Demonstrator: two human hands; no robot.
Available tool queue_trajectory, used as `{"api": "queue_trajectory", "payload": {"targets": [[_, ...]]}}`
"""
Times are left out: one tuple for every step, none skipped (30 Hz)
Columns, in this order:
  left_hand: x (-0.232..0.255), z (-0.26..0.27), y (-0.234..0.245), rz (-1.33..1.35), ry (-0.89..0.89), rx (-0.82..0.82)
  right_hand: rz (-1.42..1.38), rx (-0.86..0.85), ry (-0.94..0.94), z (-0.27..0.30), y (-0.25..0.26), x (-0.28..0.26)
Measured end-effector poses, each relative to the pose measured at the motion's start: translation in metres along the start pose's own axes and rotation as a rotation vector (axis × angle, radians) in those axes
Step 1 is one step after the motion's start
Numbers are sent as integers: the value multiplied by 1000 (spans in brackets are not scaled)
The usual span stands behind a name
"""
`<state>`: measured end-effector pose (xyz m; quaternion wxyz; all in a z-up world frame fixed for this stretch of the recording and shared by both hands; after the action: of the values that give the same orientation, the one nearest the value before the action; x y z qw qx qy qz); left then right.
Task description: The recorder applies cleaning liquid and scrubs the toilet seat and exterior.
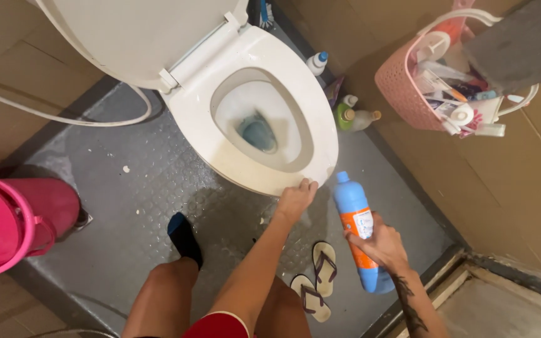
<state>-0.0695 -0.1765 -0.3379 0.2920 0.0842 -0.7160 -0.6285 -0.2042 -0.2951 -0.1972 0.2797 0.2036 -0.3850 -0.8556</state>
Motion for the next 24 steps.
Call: {"api": "queue_trajectory", "payload": {"targets": [[0, 2, 1, 2, 3, 0, 3, -1, 1, 0, 1, -3], [-4, 5, -1, 18, 43, -42, 16, -31, -9, 0, 0, -5], [-10, 10, -2, 31, 84, -84, 27, -61, -17, 2, -3, -9], [-14, 19, 6, 30, 88, -84, 29, -62, -14, 0, -6, -9], [-21, 29, 15, 74, 124, -92, 64, -79, -9, -2, -10, -10], [-28, 38, 24, 117, 160, -100, 99, -96, -4, -3, -13, -12], [-33, 53, 40, 114, 167, -103, 99, -101, 2, -4, -19, -12], [-39, 68, 59, 256, 188, -65, 104, -149, -30, -4, -29, -8], [-47, 82, 78, 398, 209, -21, 110, -194, -61, -5, -38, -6], [-52, 94, 99, 393, 216, -19, 112, -196, -53, -3, -44, -8], [-61, 108, 113, 421, 290, -75, 114, -204, -26, 0, -52, -12], [-70, 123, 126, 449, 365, -130, 116, -211, 0, 3, -60, -15], [-74, 136, 135, 448, 371, -131, 119, -216, 5, 15, -54, -33], [-82, 151, 144, 485, 423, -95, 71, -284, -21, 29, -54, -47], [-91, 165, 153, 522, 475, -56, 25, -349, -47, 41, -54, -62], [-92, 177, 155, 523, 481, -53, 30, -350, -43, 48, -54, -73], [-100, 191, 156, 557, 528, -40, 4, -356, 4, 54, -55, -90], [-107, 205, 157, 592, 575, -26, -21, -361, 51, 60, -57, -108], [-109, 213, 164, 591, 582, -21, -17, -362, 57, 58, -64, -115], [-114, 223, 171, 594, 614, 4, -19, -360, 52, 56, -71, -121], [-118, 233, 177, 597, 648, 30, -21, -358, 48, 53, -79, -126], [-121, 240, 181, 596, 656, 35, -16, -360, 55, 49, -87, -131], [-126, 247, 183, 616, 689, 20, -43, -342, 94, 45, -94, -143], [-132, 255, 184, 636, 721, 6, -70, -324, 134, 40, -100, -154]]}}
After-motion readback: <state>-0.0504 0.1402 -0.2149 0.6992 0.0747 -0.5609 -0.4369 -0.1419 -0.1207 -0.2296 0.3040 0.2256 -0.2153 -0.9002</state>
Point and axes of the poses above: each hand's wrist, its own z-axis away from the middle knuckle, its own y-axis out of the back of the hand, x = y × z, the point moved 10 cm from there along -z, towards the middle knuckle, and after that the axes turned 6 degrees about z, right-handed, at the moved point
